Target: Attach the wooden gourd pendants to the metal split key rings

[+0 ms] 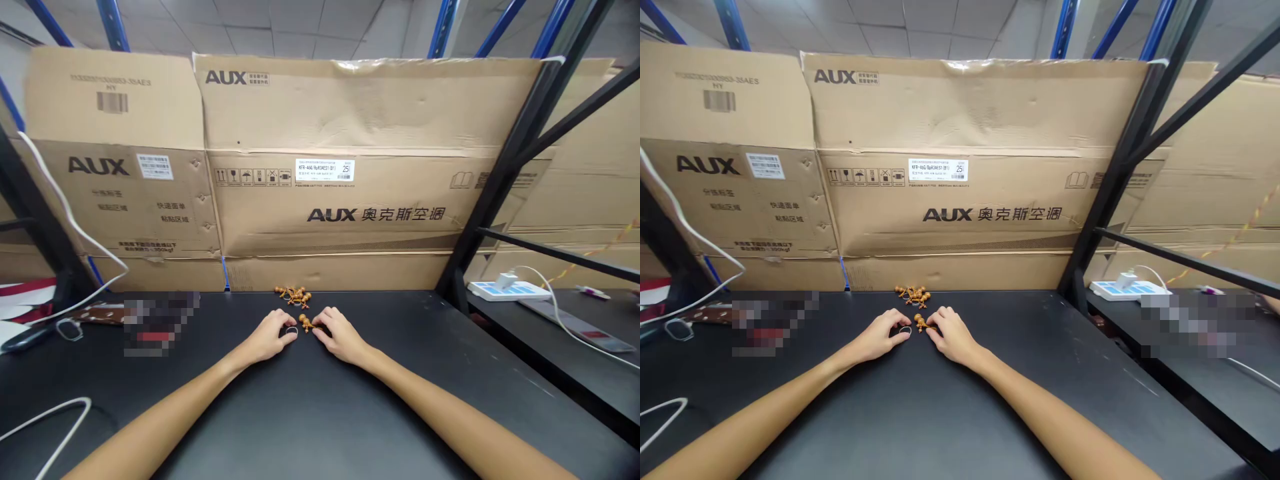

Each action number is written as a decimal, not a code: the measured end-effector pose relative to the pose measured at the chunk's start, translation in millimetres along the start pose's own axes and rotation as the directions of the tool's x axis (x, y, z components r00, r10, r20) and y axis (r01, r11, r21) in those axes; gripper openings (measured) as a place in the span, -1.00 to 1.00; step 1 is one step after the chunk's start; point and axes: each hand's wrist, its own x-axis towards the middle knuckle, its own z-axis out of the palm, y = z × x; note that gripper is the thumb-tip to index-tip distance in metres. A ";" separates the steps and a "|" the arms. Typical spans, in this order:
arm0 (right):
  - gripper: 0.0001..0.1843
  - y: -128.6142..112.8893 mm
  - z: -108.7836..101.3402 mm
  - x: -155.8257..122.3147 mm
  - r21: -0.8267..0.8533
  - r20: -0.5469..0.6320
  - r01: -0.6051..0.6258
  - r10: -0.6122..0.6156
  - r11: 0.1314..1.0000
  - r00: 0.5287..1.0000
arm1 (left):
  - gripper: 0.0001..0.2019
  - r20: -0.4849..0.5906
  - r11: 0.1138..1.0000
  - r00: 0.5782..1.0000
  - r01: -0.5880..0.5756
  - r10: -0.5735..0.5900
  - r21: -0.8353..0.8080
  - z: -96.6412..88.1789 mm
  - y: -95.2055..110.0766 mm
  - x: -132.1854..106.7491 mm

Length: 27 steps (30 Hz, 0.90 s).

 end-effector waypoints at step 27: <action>-0.81 -21.2 -3.1 1.0 0.464 -0.104 -0.017 0.073 0.886 0.992 | -0.69 -0.021 0.829 0.986 0.127 -0.164 -0.545 2.8 14.9 -2.4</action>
